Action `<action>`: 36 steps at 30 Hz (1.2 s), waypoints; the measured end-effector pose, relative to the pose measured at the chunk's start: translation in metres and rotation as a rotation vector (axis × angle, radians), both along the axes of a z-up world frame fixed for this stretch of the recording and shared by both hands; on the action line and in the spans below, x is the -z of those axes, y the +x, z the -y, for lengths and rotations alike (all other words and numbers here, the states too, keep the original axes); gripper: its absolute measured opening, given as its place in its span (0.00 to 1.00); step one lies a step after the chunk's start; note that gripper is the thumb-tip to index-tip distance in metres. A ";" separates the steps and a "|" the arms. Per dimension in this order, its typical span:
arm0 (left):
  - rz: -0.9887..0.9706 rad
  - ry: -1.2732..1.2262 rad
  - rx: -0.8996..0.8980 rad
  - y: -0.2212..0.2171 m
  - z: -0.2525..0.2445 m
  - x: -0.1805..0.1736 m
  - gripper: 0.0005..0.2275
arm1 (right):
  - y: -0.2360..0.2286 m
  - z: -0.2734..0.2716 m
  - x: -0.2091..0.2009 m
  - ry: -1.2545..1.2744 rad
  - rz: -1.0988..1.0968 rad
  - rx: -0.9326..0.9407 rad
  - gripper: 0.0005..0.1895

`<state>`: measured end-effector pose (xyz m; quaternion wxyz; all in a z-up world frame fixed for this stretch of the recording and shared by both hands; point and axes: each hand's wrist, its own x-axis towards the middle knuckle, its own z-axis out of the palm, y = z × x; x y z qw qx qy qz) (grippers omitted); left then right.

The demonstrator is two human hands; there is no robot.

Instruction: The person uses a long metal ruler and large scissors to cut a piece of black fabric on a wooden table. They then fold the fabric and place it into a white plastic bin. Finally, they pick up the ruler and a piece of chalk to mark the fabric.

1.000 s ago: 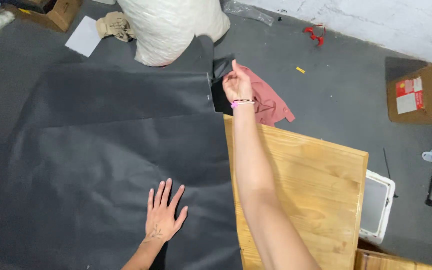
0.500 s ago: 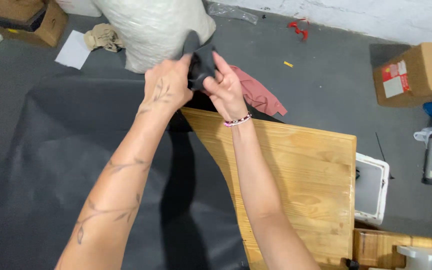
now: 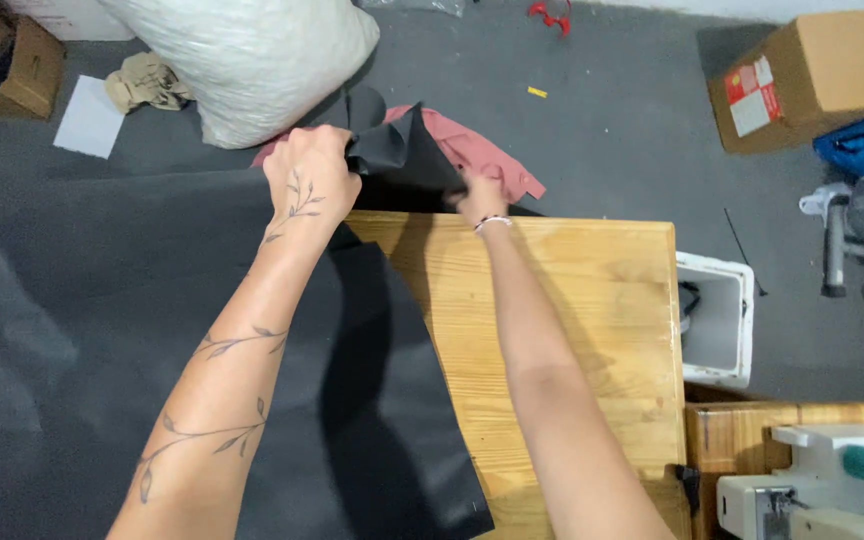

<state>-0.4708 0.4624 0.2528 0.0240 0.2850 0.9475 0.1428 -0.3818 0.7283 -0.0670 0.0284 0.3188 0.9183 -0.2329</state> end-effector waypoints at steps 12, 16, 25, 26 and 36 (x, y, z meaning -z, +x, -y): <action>0.170 0.036 0.228 0.108 -0.106 0.011 0.09 | 0.194 -0.112 -0.156 0.256 -0.303 0.629 0.22; 0.202 0.028 0.297 0.155 -0.139 0.019 0.10 | 0.255 -0.126 -0.182 0.298 -0.352 0.726 0.20; 0.092 0.228 0.611 0.227 -0.161 0.068 0.14 | 0.371 -0.173 -0.192 0.291 -0.525 1.155 0.10; 0.149 0.277 0.656 0.236 -0.153 0.059 0.20 | 0.377 -0.171 -0.192 0.241 -0.589 1.251 0.08; 0.057 -0.003 0.291 0.224 0.024 0.136 0.39 | 0.439 -0.163 -0.138 0.085 -0.396 1.573 0.13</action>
